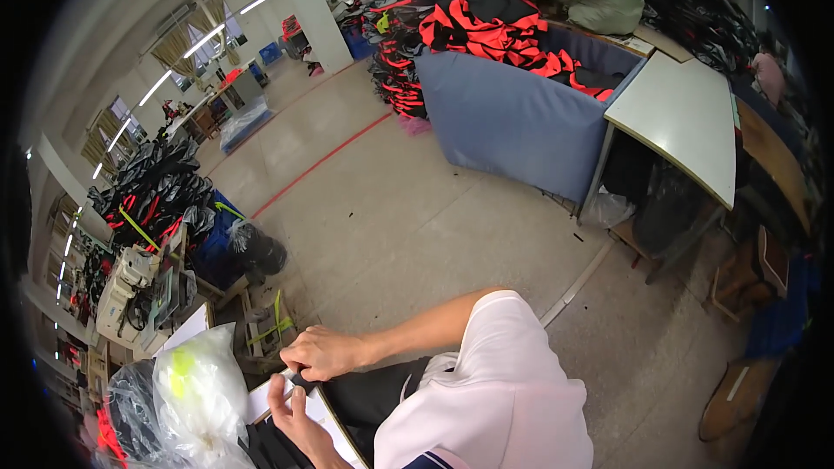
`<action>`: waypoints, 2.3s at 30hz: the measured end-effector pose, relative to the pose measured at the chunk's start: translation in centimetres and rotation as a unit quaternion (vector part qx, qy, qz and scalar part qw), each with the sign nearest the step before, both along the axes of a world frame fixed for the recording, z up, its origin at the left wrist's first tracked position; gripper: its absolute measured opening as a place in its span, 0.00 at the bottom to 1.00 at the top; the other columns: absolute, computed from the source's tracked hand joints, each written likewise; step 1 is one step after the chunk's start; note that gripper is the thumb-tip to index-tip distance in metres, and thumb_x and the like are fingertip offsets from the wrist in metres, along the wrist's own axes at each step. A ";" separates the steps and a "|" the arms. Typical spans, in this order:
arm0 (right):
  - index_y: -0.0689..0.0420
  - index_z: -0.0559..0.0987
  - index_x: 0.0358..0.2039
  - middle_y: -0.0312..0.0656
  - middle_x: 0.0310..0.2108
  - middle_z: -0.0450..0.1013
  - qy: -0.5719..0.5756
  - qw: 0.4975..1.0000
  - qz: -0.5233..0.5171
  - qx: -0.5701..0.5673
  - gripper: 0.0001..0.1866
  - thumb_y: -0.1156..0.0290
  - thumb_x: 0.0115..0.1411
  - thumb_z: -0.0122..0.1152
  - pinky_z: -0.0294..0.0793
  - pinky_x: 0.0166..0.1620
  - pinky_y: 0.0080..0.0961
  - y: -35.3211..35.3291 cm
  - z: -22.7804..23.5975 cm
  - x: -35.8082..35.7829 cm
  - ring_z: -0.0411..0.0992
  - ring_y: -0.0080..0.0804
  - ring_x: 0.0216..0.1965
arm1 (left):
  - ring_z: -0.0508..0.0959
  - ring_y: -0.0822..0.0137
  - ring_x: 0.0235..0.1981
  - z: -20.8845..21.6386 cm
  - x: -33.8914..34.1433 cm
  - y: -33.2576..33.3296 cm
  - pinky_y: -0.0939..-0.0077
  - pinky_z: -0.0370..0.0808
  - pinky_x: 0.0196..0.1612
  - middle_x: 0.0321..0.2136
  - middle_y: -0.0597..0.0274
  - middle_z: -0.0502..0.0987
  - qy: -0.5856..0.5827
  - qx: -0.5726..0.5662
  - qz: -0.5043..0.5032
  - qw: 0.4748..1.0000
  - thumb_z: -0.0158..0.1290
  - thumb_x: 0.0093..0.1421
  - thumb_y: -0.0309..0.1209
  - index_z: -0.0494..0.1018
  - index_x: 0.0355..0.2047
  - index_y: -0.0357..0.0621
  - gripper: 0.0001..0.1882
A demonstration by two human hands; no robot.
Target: Using a wooden rod to turn black fabric tubes inside out and folding the ends as part of a manufacturing process.
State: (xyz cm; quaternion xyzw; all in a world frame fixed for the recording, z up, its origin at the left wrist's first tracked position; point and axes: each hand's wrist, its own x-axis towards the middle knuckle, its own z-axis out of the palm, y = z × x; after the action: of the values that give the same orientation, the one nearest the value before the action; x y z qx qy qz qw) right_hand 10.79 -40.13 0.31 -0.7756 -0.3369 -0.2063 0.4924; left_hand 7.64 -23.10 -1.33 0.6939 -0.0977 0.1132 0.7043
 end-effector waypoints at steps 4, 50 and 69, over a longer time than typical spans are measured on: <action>0.62 0.70 0.25 0.43 0.24 0.69 -0.105 0.990 -0.090 -0.027 0.07 0.79 0.43 0.56 0.68 0.24 0.35 1.2 0.0 -0.3 0.71 0.43 0.22 | 0.68 0.69 0.44 1.3 -1.0 0.0 0.79 0.69 0.41 0.44 0.61 0.64 -0.065 0.227 0.067 0.970 0.58 0.48 0.22 0.70 0.44 0.34 0.21; 0.65 0.76 0.29 0.38 0.21 0.70 0.143 0.919 0.357 -0.091 0.02 0.81 0.54 0.56 0.64 0.22 0.18 26.5 1.0 -3.2 0.66 0.19 0.19 | 0.78 0.63 0.20 -1.7 -10.0 15.5 0.74 0.73 0.24 0.20 0.56 0.74 -0.025 0.036 0.622 0.782 0.52 0.53 0.23 0.70 0.30 0.35 0.05; 0.59 0.64 0.39 0.43 0.32 0.71 0.458 0.784 0.344 0.237 0.14 0.85 0.54 0.54 0.69 0.26 0.16 22.5 -0.1 1.1 0.70 0.23 0.26 | 0.69 0.75 0.34 -1.0 -4.6 14.8 0.81 0.64 0.33 0.39 0.69 0.68 0.024 -0.504 0.140 0.852 0.48 0.60 0.27 0.71 0.38 0.39 0.07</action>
State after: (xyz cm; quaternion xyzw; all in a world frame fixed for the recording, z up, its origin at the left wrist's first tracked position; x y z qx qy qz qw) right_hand 11.85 -17.59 0.23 -0.4700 -0.2571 0.2830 0.7956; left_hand 3.03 -8.25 -2.32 0.2528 0.0883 0.2277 0.9362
